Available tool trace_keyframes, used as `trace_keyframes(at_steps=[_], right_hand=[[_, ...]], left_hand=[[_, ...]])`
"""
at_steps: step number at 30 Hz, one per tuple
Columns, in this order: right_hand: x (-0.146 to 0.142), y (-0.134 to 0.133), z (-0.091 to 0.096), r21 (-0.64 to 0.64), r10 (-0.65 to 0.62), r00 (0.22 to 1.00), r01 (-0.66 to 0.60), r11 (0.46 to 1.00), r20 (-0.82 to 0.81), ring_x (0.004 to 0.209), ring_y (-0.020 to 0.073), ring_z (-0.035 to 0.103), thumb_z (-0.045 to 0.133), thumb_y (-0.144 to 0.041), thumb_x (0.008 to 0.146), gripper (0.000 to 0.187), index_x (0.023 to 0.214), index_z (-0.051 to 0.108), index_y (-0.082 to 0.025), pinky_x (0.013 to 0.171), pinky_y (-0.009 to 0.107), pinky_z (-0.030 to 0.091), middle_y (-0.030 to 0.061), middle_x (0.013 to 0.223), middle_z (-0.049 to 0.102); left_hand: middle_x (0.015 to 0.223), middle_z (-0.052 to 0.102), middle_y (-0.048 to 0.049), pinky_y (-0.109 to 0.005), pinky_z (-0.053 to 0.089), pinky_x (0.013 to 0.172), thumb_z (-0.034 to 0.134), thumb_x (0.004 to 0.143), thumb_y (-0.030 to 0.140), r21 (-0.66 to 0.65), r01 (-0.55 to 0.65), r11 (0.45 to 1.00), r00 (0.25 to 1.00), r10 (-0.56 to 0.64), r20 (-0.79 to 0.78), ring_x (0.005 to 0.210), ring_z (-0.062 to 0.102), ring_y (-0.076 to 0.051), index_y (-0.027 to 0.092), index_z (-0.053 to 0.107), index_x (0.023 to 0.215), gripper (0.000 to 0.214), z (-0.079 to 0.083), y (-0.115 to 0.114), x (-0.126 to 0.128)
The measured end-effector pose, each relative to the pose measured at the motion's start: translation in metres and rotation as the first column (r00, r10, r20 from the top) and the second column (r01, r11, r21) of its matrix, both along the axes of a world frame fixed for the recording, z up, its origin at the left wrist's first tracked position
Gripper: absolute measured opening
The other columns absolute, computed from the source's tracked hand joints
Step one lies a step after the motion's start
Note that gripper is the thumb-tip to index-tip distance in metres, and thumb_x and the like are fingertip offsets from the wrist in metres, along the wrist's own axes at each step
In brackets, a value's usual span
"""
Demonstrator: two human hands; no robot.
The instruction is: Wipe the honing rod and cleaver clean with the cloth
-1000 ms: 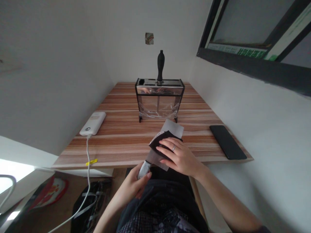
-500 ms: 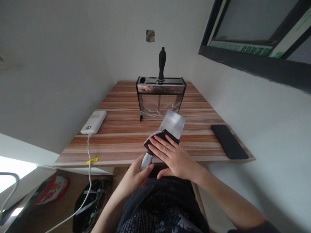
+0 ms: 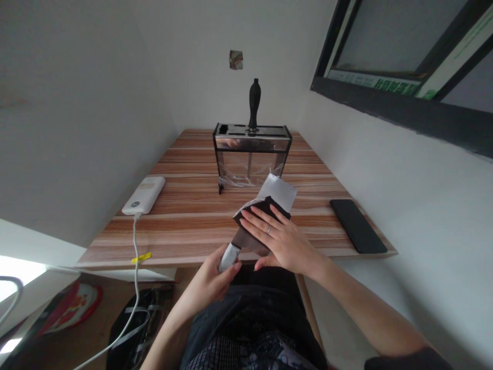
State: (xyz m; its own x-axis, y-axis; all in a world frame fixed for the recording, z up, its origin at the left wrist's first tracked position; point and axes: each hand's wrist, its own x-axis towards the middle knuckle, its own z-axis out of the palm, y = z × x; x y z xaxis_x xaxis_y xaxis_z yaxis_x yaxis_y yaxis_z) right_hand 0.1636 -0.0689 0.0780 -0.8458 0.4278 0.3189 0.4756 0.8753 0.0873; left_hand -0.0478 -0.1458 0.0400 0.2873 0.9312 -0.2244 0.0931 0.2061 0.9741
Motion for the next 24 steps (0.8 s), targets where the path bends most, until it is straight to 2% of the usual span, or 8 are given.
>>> trace_keyframes(at_steps=[4, 8, 13, 19, 24], right_hand=[[0.012, 0.015, 0.008, 0.029, -0.086, 0.996, 0.086, 0.996, -0.014, 0.145, 0.0238, 0.016, 0.036, -0.073, 0.082, 0.093, 0.150, 0.011, -0.016, 0.117, 0.049, 0.014, 0.0074, 0.156, 0.022], [0.021, 0.029, 0.014, 0.063, -0.180, 0.982, 0.183, 0.981, -0.064, 0.145, 0.0252, 0.014, 0.036, -0.071, 0.083, 0.091, 0.150, 0.009, -0.016, 0.117, 0.051, 0.012, 0.0089, 0.156, 0.021], [0.016, 0.028, 0.014, 0.079, -0.258, 0.959, 0.267, 0.960, -0.117, 0.145, 0.0274, 0.014, 0.034, -0.070, 0.085, 0.091, 0.151, 0.007, -0.012, 0.116, 0.054, 0.008, 0.0136, 0.156, 0.019], [0.003, 0.016, 0.003, 0.048, -0.252, 0.960, 0.259, 0.965, -0.121, 0.145, 0.0283, 0.012, 0.039, -0.068, 0.085, 0.093, 0.150, 0.007, -0.009, 0.117, 0.054, 0.008, 0.0158, 0.156, 0.019], [0.008, 0.018, -0.004, 0.025, -0.228, 0.963, 0.234, 0.972, -0.144, 0.145, 0.0284, 0.015, 0.044, -0.064, 0.086, 0.091, 0.151, 0.006, -0.013, 0.116, 0.055, 0.012, 0.0150, 0.155, 0.022]], left_hand=[[0.058, 0.039, 0.0085, -0.014, 0.030, 0.034, 0.057, 0.086, 0.045, 0.006, 0.013, 1.000, 0.999, -0.013, -0.044, 0.037, 0.033, -0.004, 0.016, 0.049, 0.102, 0.035, -0.001, -0.004, -0.005], [0.059, 0.039, 0.0088, -0.014, 0.031, 0.035, 0.057, 0.087, 0.045, -0.029, 0.014, 0.999, 0.999, -0.015, -0.038, 0.038, 0.033, -0.004, 0.015, 0.044, 0.121, 0.047, -0.005, -0.009, -0.007], [0.060, 0.039, 0.0090, -0.014, 0.029, 0.033, 0.058, 0.085, 0.047, -0.067, -0.004, 0.998, 1.000, 0.004, 0.007, 0.037, 0.032, -0.004, 0.014, 0.041, 0.126, 0.055, -0.011, -0.016, -0.008], [0.057, 0.039, 0.0094, -0.014, 0.029, 0.033, 0.059, 0.084, 0.049, -0.067, -0.010, 0.998, 1.000, 0.009, -0.003, 0.035, 0.032, -0.004, 0.013, 0.043, 0.124, 0.056, -0.011, -0.016, -0.008], [0.057, 0.041, 0.0089, -0.015, 0.031, 0.033, 0.059, 0.083, 0.050, -0.060, -0.018, 0.998, 0.999, 0.016, -0.029, 0.036, 0.035, -0.005, 0.013, 0.044, 0.123, 0.057, -0.010, -0.013, -0.006]])
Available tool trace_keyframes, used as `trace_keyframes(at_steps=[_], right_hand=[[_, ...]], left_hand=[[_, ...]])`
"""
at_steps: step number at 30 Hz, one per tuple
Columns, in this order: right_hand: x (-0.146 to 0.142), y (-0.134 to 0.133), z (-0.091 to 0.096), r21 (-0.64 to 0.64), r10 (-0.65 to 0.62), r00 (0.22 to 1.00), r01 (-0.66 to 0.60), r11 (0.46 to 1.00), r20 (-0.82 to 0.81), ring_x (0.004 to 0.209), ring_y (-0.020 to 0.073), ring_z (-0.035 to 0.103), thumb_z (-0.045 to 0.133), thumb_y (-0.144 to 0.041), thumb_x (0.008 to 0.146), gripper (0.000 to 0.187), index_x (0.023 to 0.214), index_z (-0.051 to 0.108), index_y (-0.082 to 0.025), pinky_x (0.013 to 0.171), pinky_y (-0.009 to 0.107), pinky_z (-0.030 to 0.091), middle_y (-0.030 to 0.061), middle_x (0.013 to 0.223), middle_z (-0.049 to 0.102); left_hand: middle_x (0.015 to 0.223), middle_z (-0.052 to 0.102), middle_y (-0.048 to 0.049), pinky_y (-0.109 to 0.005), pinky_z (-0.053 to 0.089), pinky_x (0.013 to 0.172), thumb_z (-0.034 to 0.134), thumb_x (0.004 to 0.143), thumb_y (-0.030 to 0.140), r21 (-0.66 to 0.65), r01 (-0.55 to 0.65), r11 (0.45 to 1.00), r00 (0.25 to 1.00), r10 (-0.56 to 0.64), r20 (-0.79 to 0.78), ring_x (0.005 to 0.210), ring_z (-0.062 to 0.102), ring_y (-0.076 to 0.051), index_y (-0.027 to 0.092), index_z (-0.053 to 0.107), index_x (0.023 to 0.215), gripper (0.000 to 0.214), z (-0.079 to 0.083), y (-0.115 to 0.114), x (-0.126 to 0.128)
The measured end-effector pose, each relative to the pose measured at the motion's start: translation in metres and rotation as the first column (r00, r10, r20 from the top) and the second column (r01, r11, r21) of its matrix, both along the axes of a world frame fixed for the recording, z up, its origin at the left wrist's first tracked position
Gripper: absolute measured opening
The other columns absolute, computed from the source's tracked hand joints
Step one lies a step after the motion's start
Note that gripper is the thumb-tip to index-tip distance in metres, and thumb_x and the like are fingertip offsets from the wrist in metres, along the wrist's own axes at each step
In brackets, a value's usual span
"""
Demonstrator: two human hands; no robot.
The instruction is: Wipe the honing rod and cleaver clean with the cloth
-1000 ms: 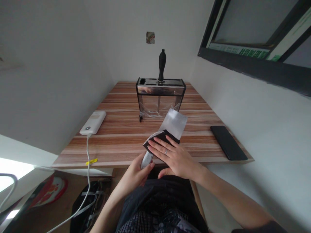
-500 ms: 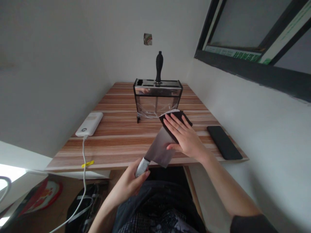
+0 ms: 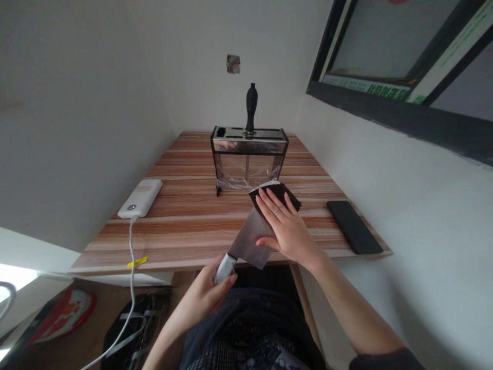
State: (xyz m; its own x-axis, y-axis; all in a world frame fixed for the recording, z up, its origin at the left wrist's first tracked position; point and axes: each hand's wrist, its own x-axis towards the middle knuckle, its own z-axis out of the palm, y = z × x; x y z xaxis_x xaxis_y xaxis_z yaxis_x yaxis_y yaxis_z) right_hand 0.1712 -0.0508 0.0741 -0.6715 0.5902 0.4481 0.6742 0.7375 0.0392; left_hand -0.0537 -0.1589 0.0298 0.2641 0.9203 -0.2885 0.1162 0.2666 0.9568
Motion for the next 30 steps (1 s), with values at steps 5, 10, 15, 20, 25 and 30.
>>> trace_keyframes(at_steps=[5, 10, 15, 20, 25, 30], right_hand=[[0.012, 0.001, -0.003, -0.001, 0.046, 0.999, -0.046, 0.999, 0.026, 0.144, 0.0278, 0.019, 0.039, -0.067, 0.085, 0.089, 0.151, 0.009, -0.015, 0.116, 0.053, 0.013, 0.0135, 0.153, 0.028], [0.021, 0.000, -0.004, 0.007, 0.061, 0.997, -0.061, 0.998, 0.044, 0.143, 0.0267, 0.021, 0.036, -0.067, 0.086, 0.086, 0.150, 0.010, -0.015, 0.116, 0.053, 0.012, 0.0120, 0.153, 0.030], [0.018, -0.005, -0.004, -0.017, 0.127, 0.989, -0.126, 0.992, 0.075, 0.143, 0.0260, 0.022, 0.036, -0.066, 0.086, 0.085, 0.149, 0.014, -0.014, 0.116, 0.054, 0.014, 0.0119, 0.152, 0.032], [0.018, -0.003, 0.000, -0.020, 0.146, 0.988, -0.145, 0.989, 0.047, 0.142, 0.0252, 0.024, 0.037, -0.059, 0.091, 0.073, 0.149, 0.019, -0.018, 0.115, 0.053, 0.021, 0.0095, 0.151, 0.033], [0.020, 0.001, 0.007, 0.039, 0.056, 0.992, -0.052, 0.998, -0.113, 0.141, 0.0283, 0.027, 0.046, -0.037, 0.095, 0.048, 0.141, 0.041, -0.027, 0.111, 0.050, 0.032, 0.0046, 0.156, 0.020], [0.019, 0.006, 0.006, 0.105, 0.064, 0.962, -0.037, 0.994, -0.266, 0.131, 0.0245, 0.044, 0.047, -0.025, 0.094, 0.045, 0.139, 0.044, -0.025, 0.106, 0.047, 0.039, 0.0057, 0.143, 0.047]], left_hand=[[0.055, 0.039, 0.0099, -0.015, 0.028, 0.033, 0.058, 0.085, 0.047, -0.018, 0.012, 1.000, 1.000, -0.012, -0.019, 0.036, 0.032, -0.004, 0.013, 0.044, 0.122, 0.053, 0.001, 0.000, -0.002], [0.054, 0.037, 0.0110, -0.014, 0.027, 0.032, 0.059, 0.084, 0.047, -0.032, -0.002, 0.999, 1.000, 0.002, 0.023, 0.035, 0.029, -0.004, 0.014, 0.042, 0.120, 0.051, -0.002, 0.000, -0.003], [0.047, 0.034, 0.0127, -0.014, 0.026, 0.032, 0.058, 0.085, 0.049, -0.020, -0.014, 1.000, 0.999, 0.015, 0.039, 0.033, 0.027, -0.004, 0.014, 0.045, 0.112, 0.047, -0.006, 0.000, -0.005], [0.049, 0.035, 0.0121, -0.015, 0.027, 0.032, 0.059, 0.084, 0.050, -0.028, -0.015, 1.000, 0.999, 0.016, 0.049, 0.033, 0.028, -0.004, 0.014, 0.044, 0.116, 0.050, -0.004, 0.000, -0.007], [0.058, 0.040, 0.0095, -0.015, 0.028, 0.033, 0.061, 0.084, 0.048, -0.008, -0.009, 1.000, 0.998, 0.009, 0.054, 0.035, 0.031, -0.003, 0.016, 0.045, 0.116, 0.048, 0.001, 0.001, -0.007], [0.057, 0.038, 0.0103, -0.014, 0.027, 0.033, 0.059, 0.085, 0.047, -0.017, 0.029, 0.999, 0.997, -0.027, 0.074, 0.035, 0.030, -0.003, 0.017, 0.047, 0.103, 0.038, 0.003, -0.001, -0.006]])
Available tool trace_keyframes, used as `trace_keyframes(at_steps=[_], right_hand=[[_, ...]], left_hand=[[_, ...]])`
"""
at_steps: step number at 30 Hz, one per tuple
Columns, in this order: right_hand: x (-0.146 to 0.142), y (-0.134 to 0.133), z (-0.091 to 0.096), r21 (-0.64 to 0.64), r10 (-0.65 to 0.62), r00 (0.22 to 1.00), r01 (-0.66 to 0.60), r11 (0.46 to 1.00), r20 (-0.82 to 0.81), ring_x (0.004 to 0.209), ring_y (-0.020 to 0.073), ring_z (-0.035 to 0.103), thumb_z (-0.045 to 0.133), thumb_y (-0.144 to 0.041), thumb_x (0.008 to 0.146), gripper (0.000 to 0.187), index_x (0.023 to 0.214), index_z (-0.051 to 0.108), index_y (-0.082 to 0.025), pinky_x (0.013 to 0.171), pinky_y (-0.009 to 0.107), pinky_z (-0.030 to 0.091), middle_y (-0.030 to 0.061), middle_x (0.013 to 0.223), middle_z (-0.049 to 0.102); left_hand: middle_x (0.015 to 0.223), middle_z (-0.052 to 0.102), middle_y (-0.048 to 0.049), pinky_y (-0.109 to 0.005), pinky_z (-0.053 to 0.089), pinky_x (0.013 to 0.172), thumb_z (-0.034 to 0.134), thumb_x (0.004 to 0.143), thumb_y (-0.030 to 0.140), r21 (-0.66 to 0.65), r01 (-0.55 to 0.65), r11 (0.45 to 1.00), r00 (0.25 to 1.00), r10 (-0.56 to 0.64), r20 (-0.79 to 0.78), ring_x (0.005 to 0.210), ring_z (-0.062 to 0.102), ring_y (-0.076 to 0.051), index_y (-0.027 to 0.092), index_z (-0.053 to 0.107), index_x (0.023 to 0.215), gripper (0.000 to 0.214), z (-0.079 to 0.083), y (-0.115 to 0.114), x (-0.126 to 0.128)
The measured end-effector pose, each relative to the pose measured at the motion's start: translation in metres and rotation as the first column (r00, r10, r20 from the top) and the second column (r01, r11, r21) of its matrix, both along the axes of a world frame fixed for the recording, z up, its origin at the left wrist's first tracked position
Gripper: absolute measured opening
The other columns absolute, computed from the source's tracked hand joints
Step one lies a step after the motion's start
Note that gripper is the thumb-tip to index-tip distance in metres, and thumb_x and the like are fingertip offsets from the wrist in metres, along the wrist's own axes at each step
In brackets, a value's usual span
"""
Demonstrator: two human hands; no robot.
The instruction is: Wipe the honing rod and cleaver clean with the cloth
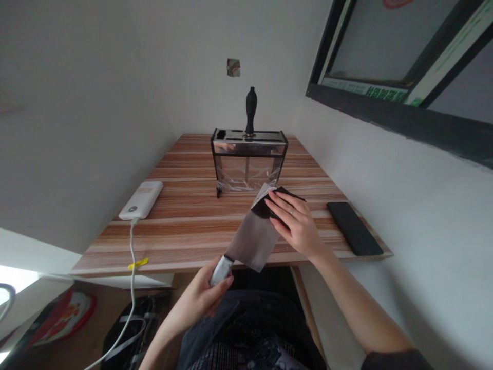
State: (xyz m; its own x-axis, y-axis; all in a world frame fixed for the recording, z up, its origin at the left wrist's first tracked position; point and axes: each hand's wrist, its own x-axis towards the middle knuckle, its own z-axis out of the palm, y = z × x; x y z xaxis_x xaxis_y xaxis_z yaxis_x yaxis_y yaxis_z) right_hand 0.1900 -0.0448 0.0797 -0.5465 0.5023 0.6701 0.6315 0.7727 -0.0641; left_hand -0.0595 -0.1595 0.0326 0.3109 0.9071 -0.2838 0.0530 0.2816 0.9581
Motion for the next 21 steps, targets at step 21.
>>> trace_keyframes(at_steps=[21], right_hand=[[-0.037, -0.046, -0.009, -0.067, 0.165, 0.981, -0.159, 0.985, 0.102, 0.134, 0.0205, 0.042, 0.046, -0.021, 0.094, 0.034, 0.125, 0.059, -0.017, 0.112, 0.045, 0.036, 0.0078, 0.137, 0.054]], left_hand=[[0.048, 0.039, 0.0112, -0.015, 0.027, 0.031, 0.060, 0.083, 0.049, -0.008, -0.038, 0.999, 0.999, 0.038, -0.001, 0.032, 0.029, -0.004, 0.013, 0.047, 0.116, 0.051, -0.008, 0.000, 0.009]])
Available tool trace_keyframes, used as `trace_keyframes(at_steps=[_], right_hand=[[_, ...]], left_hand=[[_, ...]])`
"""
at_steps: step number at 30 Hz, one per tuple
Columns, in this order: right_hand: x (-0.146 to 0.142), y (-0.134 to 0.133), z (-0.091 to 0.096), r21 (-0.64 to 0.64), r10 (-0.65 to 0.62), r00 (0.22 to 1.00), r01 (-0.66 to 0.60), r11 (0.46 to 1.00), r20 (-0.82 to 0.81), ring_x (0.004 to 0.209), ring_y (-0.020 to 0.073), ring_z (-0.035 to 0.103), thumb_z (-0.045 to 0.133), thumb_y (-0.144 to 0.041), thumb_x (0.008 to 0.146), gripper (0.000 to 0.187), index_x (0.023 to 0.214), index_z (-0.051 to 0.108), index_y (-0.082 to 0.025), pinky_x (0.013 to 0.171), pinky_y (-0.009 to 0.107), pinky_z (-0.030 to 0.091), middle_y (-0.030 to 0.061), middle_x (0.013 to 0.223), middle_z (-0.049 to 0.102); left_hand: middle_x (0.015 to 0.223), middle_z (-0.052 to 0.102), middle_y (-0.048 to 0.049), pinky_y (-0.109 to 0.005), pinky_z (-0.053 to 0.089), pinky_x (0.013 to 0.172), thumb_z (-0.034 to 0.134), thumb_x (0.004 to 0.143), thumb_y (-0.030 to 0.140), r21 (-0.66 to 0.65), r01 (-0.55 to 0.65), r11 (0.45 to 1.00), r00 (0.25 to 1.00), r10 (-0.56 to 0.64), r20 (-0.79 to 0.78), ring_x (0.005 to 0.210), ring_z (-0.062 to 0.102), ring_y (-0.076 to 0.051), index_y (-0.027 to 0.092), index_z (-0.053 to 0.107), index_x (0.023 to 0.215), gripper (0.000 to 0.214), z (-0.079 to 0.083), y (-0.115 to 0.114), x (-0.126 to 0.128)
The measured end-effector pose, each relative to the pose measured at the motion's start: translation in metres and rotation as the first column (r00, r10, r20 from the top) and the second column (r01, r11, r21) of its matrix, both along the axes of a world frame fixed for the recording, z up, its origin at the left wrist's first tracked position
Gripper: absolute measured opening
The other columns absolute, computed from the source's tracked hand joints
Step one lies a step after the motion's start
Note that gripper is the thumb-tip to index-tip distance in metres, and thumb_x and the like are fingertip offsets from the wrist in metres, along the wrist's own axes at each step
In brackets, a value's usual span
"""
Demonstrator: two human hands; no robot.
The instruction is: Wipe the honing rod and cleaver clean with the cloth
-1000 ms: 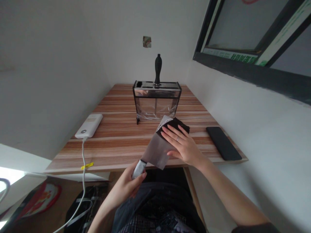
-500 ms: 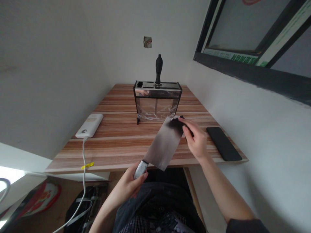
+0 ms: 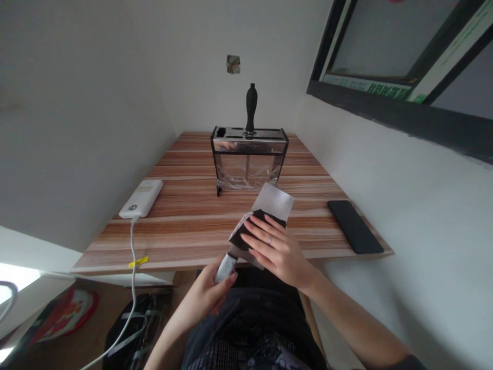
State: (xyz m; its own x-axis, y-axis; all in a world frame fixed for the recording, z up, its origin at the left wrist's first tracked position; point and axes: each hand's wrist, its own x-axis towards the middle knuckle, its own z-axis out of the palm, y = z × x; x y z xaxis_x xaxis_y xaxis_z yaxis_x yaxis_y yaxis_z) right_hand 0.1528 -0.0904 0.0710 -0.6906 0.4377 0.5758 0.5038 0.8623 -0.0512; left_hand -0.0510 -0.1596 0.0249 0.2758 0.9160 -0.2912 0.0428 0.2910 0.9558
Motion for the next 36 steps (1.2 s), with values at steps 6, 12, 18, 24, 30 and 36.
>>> trace_keyframes(at_steps=[6, 12, 18, 24, 30, 36], right_hand=[[0.003, -0.001, 0.002, -0.024, 0.082, 0.981, -0.079, 0.997, 0.177, 0.140, 0.0188, 0.031, 0.045, -0.027, 0.096, 0.040, 0.135, 0.048, -0.020, 0.114, 0.043, 0.032, 0.0038, 0.147, 0.040], [0.021, 0.034, 0.007, 0.014, -0.087, 0.991, 0.086, 0.996, 0.101, 0.141, 0.0204, 0.029, 0.040, -0.021, 0.097, 0.040, 0.136, 0.048, -0.019, 0.114, 0.047, 0.030, 0.0068, 0.147, 0.041], [0.014, 0.049, 0.003, -0.016, -0.216, 0.974, 0.216, 0.976, -0.074, 0.140, 0.0215, 0.031, 0.041, -0.019, 0.096, 0.041, 0.136, 0.048, -0.019, 0.115, 0.048, 0.029, 0.0093, 0.146, 0.043], [-0.008, 0.028, -0.006, -0.050, -0.298, 0.947, 0.294, 0.954, -0.118, 0.140, 0.0233, 0.030, 0.042, -0.021, 0.096, 0.042, 0.138, 0.046, -0.017, 0.114, 0.049, 0.030, 0.0107, 0.147, 0.041], [-0.022, -0.006, -0.016, -0.066, -0.222, 0.975, 0.221, 0.973, -0.021, 0.140, 0.0225, 0.031, 0.043, -0.019, 0.095, 0.043, 0.138, 0.046, -0.016, 0.115, 0.046, 0.031, 0.0081, 0.149, 0.038], [-0.026, -0.027, -0.019, -0.044, -0.100, 0.995, 0.101, 0.994, 0.030, 0.138, 0.0206, 0.034, 0.042, -0.015, 0.095, 0.041, 0.136, 0.048, -0.018, 0.115, 0.043, 0.031, 0.0045, 0.146, 0.042]], left_hand=[[0.053, 0.039, 0.0105, -0.015, 0.028, 0.032, 0.059, 0.084, 0.047, 0.020, -0.011, 1.000, 1.000, 0.011, -0.001, 0.033, 0.030, -0.004, 0.014, 0.045, 0.115, 0.048, 0.004, -0.001, 0.000], [0.059, 0.041, 0.0089, -0.015, 0.029, 0.033, 0.058, 0.084, 0.048, 0.021, 0.018, 1.000, 0.998, -0.017, -0.055, 0.036, 0.033, -0.004, 0.014, 0.045, 0.114, 0.047, 0.007, -0.003, 0.003], [0.058, 0.040, 0.0092, -0.015, 0.030, 0.033, 0.057, 0.083, 0.050, 0.023, -0.008, 1.000, 0.996, 0.010, -0.092, 0.035, 0.033, -0.004, 0.014, 0.044, 0.113, 0.049, 0.006, -0.003, 0.004], [0.055, 0.040, 0.0096, -0.015, 0.029, 0.031, 0.057, 0.082, 0.050, 0.017, -0.034, 0.999, 0.995, 0.035, -0.098, 0.034, 0.032, -0.004, 0.015, 0.047, 0.101, 0.041, 0.005, -0.004, 0.004], [0.051, 0.040, 0.0104, -0.015, 0.027, 0.031, 0.060, 0.080, 0.051, 0.014, -0.062, 0.998, 0.997, 0.062, -0.046, 0.032, 0.031, -0.004, 0.015, 0.048, 0.099, 0.042, 0.001, -0.003, 0.003], [0.050, 0.041, 0.0107, -0.015, 0.029, 0.031, 0.059, 0.081, 0.052, 0.045, -0.063, 0.997, 0.998, 0.063, -0.006, 0.032, 0.030, -0.004, 0.015, 0.046, 0.105, 0.046, 0.000, -0.001, 0.004]])
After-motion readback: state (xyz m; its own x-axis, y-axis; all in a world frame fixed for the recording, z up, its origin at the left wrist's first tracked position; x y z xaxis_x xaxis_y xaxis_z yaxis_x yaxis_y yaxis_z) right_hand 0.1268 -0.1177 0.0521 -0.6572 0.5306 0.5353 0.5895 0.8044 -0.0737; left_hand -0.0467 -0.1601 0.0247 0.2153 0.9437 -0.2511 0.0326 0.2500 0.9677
